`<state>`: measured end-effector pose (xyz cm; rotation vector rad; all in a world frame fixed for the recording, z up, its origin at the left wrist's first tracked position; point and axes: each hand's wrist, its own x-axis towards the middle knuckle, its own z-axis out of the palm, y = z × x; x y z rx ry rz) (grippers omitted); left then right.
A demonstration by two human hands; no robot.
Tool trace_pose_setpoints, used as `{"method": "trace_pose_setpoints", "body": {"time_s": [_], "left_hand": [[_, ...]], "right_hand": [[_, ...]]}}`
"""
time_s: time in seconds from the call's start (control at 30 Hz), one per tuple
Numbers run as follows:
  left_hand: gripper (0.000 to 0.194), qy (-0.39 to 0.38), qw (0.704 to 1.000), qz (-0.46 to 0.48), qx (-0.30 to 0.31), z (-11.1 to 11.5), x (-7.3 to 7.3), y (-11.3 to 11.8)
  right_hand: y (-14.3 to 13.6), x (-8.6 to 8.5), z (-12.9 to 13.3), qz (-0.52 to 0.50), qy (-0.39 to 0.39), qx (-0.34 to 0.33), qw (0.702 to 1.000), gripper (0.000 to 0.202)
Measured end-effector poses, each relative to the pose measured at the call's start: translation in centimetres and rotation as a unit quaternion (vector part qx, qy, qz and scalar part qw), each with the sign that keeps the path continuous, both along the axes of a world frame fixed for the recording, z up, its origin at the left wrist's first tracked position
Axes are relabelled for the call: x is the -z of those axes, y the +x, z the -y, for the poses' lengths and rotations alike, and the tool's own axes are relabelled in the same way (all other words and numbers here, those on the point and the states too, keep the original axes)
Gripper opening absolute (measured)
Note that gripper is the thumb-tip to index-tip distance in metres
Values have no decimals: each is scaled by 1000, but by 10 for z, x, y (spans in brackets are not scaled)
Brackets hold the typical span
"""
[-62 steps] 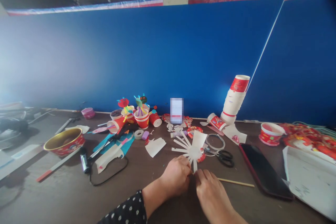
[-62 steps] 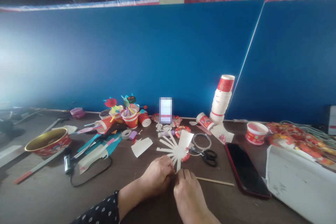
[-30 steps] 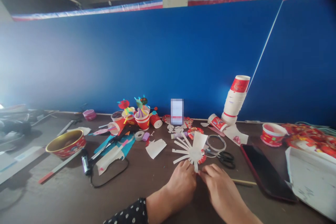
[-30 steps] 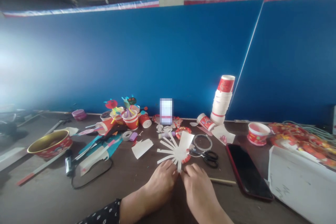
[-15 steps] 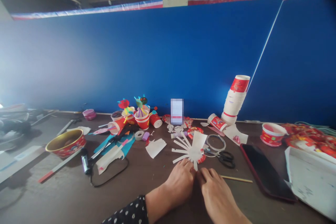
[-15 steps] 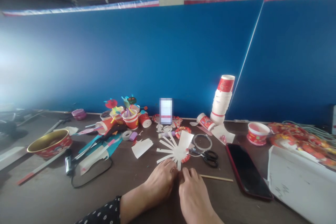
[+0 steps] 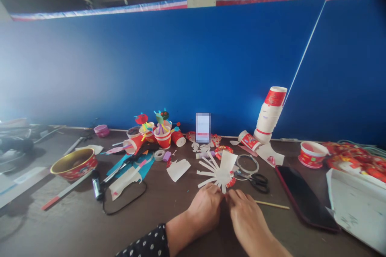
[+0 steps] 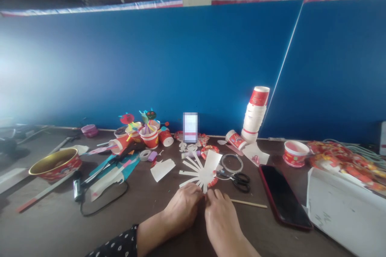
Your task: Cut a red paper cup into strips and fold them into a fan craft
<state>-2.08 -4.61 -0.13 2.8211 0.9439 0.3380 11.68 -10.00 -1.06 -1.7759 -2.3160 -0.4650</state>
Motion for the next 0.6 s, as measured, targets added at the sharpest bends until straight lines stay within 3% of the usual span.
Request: {"method": "trace_pose_setpoints", "body": {"time_s": [0.17, 0.37, 0.6], "left_hand": [[22, 20, 1000, 0, -4, 0, 5, 1], [25, 43, 998, -45, -12, 3, 0, 4], [31, 41, 997, -66, -24, 3, 1, 9]], "right_hand": [[4, -2, -4, -7, -23, 1, 1000, 30], [8, 2, -12, -21, -17, -1, 1000, 29], [16, 1, -7, -38, -34, -10, 999, 45]]}}
